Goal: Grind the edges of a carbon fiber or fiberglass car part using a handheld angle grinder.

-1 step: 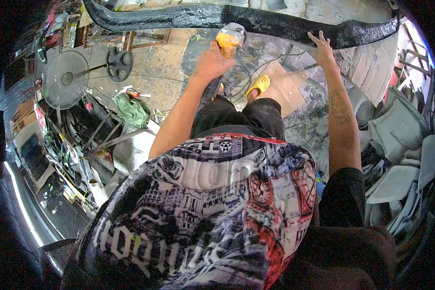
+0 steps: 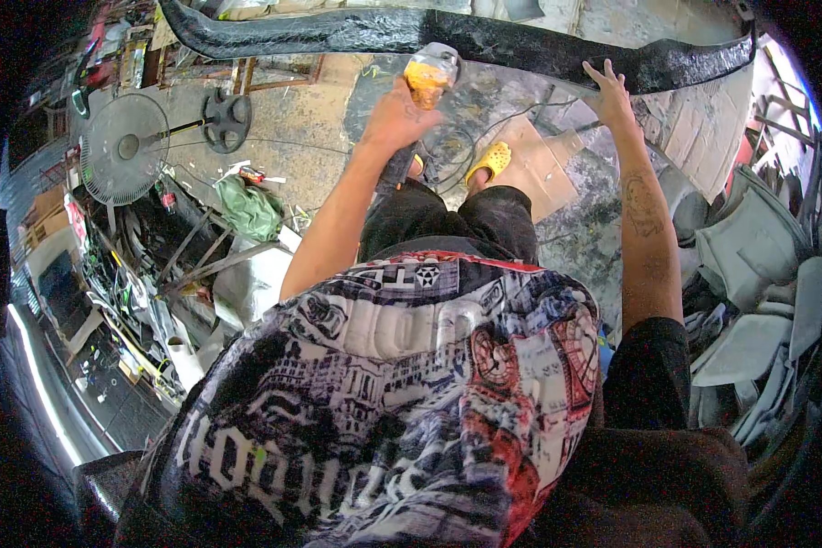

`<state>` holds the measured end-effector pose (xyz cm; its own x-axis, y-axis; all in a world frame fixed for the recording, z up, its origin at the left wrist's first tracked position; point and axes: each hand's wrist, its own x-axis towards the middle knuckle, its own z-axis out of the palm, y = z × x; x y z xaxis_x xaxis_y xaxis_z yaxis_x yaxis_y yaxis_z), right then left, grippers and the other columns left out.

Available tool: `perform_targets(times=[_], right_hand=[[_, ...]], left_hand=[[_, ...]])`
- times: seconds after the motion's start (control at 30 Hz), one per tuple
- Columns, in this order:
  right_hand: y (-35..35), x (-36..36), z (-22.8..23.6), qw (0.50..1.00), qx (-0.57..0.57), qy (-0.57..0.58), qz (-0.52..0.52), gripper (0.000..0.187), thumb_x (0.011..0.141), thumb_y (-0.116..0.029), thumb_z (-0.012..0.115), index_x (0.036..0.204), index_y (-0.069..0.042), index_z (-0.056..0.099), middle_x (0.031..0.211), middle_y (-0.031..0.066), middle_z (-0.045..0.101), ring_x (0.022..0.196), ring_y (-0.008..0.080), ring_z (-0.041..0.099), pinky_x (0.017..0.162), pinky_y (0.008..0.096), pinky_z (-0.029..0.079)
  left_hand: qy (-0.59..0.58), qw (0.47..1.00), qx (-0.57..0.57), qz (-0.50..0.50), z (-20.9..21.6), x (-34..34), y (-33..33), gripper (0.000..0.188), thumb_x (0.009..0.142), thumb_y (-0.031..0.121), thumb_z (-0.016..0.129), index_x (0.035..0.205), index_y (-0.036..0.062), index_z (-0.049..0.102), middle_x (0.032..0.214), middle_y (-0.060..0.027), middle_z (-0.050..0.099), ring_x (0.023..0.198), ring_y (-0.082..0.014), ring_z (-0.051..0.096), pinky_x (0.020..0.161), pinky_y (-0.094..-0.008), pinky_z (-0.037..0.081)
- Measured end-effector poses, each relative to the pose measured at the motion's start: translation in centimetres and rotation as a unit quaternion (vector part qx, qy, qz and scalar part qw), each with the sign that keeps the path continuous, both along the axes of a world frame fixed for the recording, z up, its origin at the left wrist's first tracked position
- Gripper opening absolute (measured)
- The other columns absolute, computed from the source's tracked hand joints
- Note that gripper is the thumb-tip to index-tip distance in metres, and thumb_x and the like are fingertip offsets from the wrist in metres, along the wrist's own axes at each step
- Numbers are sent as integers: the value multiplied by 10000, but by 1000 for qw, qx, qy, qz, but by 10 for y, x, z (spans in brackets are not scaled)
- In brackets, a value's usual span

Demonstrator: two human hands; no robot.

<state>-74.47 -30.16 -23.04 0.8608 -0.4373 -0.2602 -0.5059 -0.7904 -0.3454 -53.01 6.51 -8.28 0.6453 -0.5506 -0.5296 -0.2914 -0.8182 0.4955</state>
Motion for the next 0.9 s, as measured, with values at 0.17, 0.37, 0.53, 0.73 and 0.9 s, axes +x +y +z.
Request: perform_targets(times=[0.17, 0.37, 0.53, 0.73, 0.9], right_hand=[[-1, 10, -5, 1000, 3, -18, 5, 803, 777, -217, 776, 1468, -381, 401, 1595, 191, 215, 1369, 589, 253, 1059, 668, 334], [5, 1, 10, 1000, 1, -27, -14, 830, 777, -214, 778, 1479, -397, 374, 1592, 196, 226, 1388, 583, 216, 1068, 674, 313], [96, 30, 62, 980, -58, -130, -136, 815, 781, -220, 783, 1488, -171, 380, 1556, 225, 288, 1416, 475, 275, 1131, 511, 322], [290, 77, 85, 880, 406, -120, -215, 454, 894, -366, 710, 1156, -1, 647, 1050, 72, 683, 959, 154, 606, 870, 293, 482], [394, 206, 155, 795, 581, -91, -148, 668, 905, -371, 695, 1369, 59, 483, 1362, 134, 571, 1214, 216, 556, 1041, 309, 421]], left_hand=[[-43, 997, -11, 57, -15, 42, 39, 857, 654, 412, 774, 1243, -119, 450, 1031, -307, 665, 1003, -431, 654, 864, -441, 534], [-40, 986, -142, 80, -47, 110, 105, 699, 619, 293, 824, 1167, -32, 537, 999, -219, 687, 901, -351, 687, 766, -397, 551], [149, 947, -205, 199, 23, 143, 146, 559, 673, 160, 810, 1144, 21, 545, 877, -67, 633, 737, -191, 651, 625, -337, 548], [316, 919, -167, 168, 58, 216, 143, 415, 743, 162, 750, 1095, 29, 574, 864, -41, 607, 642, -156, 608, 573, -311, 512], [508, 838, -192, 51, 36, 263, 116, 451, 803, 257, 697, 1145, 13, 532, 874, -82, 595, 685, -181, 607, 595, -325, 528]])
